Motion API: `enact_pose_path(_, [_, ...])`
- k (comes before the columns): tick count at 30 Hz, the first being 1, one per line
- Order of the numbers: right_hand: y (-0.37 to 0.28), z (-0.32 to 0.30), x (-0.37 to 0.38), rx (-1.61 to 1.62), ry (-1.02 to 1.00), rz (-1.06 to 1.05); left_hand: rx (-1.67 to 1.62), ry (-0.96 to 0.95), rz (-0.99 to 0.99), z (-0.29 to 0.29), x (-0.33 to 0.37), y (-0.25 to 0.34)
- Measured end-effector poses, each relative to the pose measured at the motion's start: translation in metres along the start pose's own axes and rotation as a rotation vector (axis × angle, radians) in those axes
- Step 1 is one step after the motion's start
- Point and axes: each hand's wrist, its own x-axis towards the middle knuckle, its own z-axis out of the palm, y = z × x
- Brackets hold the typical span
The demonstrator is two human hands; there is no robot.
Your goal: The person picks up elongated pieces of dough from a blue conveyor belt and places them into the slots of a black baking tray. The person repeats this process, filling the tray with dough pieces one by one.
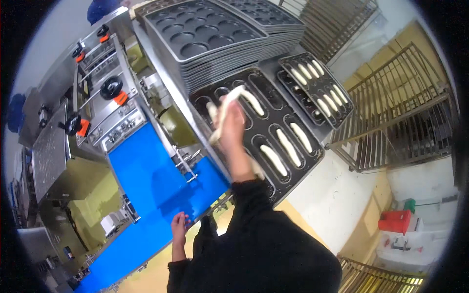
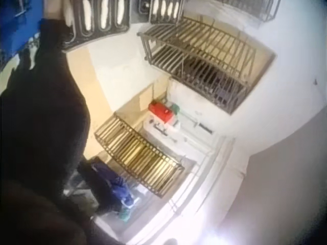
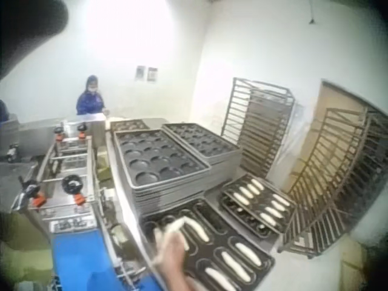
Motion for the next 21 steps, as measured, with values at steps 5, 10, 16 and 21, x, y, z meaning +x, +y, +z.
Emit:
enact_pose_path(5, [-0.101, -0.116, 0.139, -0.983, 0.265, -0.703, 0.086, -0.045, 0.190, 0.110, 0.006, 0.071])
enact_pose_path(10, [-0.070, -0.177, 0.202, -1.632, -0.065, -0.232, 0.213, 0.021, 0.459, 0.225, 0.000, 0.102])
enact_pose_path(16, [-0.128, -0.260, 0.200, -1.571, -0.038, -0.513, 0.723, 0.441, 0.708, 0.314, -0.001, 0.120])
enact_pose_path(21, [-0.171, -0.313, 0.167, -1.798, -0.456, 0.075, 1.168, 0.616, 0.668, 0.333, -0.013, 0.136])
